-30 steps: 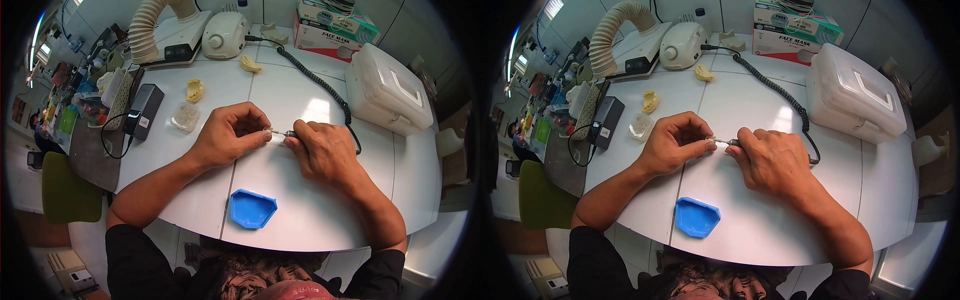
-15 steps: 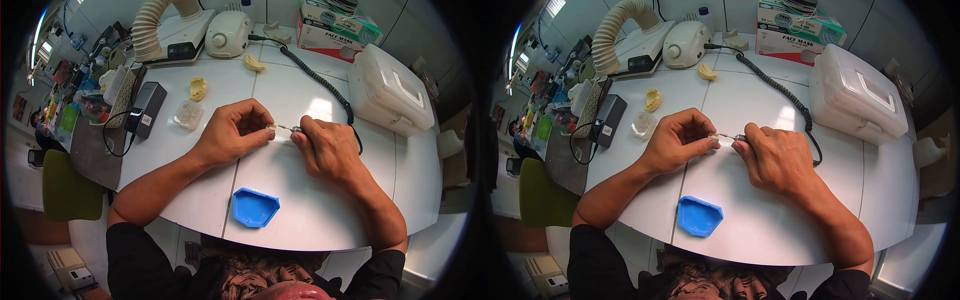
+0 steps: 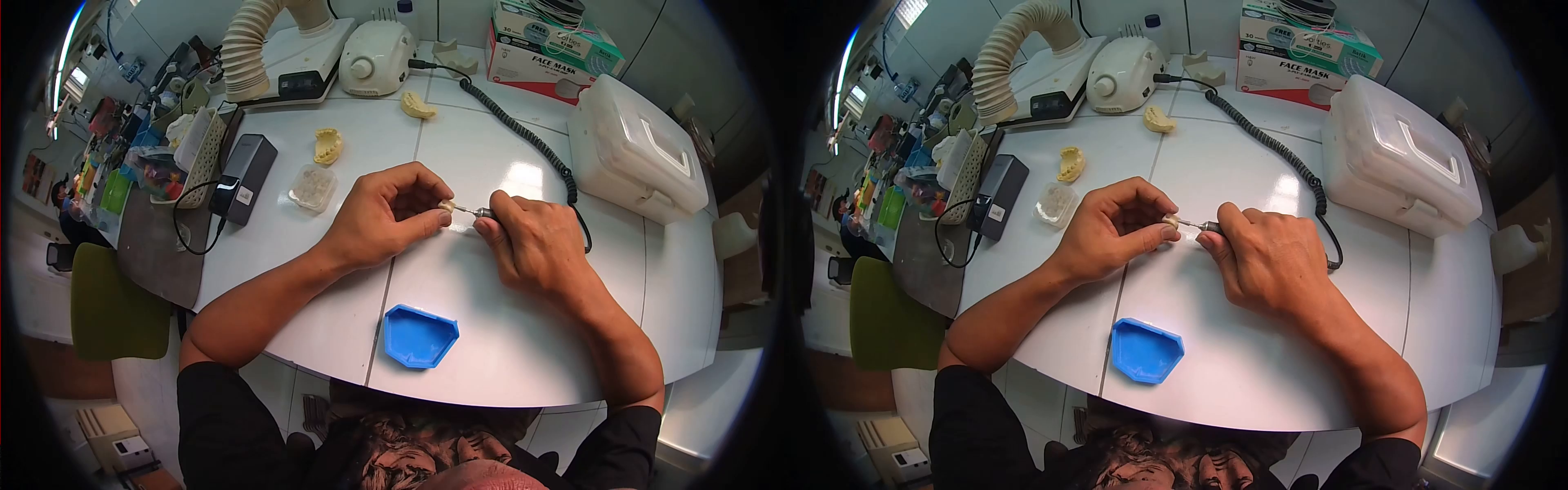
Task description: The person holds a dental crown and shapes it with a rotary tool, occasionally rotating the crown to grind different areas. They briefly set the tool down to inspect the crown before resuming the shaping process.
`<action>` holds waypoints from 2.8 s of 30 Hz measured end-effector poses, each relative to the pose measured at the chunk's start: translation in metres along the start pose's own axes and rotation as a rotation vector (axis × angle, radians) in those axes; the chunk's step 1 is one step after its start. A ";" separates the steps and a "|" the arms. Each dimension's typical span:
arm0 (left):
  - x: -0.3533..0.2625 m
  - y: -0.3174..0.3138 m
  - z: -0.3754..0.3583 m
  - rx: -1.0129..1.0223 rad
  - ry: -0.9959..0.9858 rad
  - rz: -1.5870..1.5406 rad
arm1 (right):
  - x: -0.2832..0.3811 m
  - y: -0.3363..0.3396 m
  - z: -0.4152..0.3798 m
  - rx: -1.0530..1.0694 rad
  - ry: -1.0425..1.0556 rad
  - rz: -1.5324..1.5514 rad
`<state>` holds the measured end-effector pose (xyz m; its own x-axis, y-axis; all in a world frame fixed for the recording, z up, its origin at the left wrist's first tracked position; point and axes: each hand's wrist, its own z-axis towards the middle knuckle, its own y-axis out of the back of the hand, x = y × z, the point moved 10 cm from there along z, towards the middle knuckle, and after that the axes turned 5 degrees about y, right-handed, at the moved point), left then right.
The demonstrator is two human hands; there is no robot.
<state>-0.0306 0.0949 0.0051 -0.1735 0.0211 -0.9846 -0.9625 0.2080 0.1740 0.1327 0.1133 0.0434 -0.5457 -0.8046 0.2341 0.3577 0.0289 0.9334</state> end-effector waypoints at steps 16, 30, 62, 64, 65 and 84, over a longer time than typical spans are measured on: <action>0.007 0.001 0.002 -0.012 0.024 -0.163 | 0.000 0.002 -0.003 0.035 -0.032 0.034; -0.002 0.006 0.001 -0.044 -0.077 -0.102 | 0.002 0.003 -0.002 0.103 -0.069 0.003; -0.320 0.169 -0.259 0.252 -1.699 -0.293 | 0.013 0.008 0.002 -0.026 -0.061 -0.037; -0.322 0.176 -0.252 0.390 -1.681 -0.263 | 0.011 0.007 0.005 -0.030 -0.054 -0.055; -0.316 0.177 -0.252 0.439 -1.680 -0.209 | 0.009 0.004 0.003 -0.013 -0.056 -0.068; -0.108 -0.017 0.017 -0.140 -0.516 -0.045 | -0.008 0.006 -0.016 0.071 -0.107 -0.018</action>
<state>0.0084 0.1060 0.1084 -0.0399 0.5009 -0.8646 -0.9914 0.0883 0.0968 0.1513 0.1098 0.0425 -0.6309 -0.7375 0.2410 0.2945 0.0598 0.9538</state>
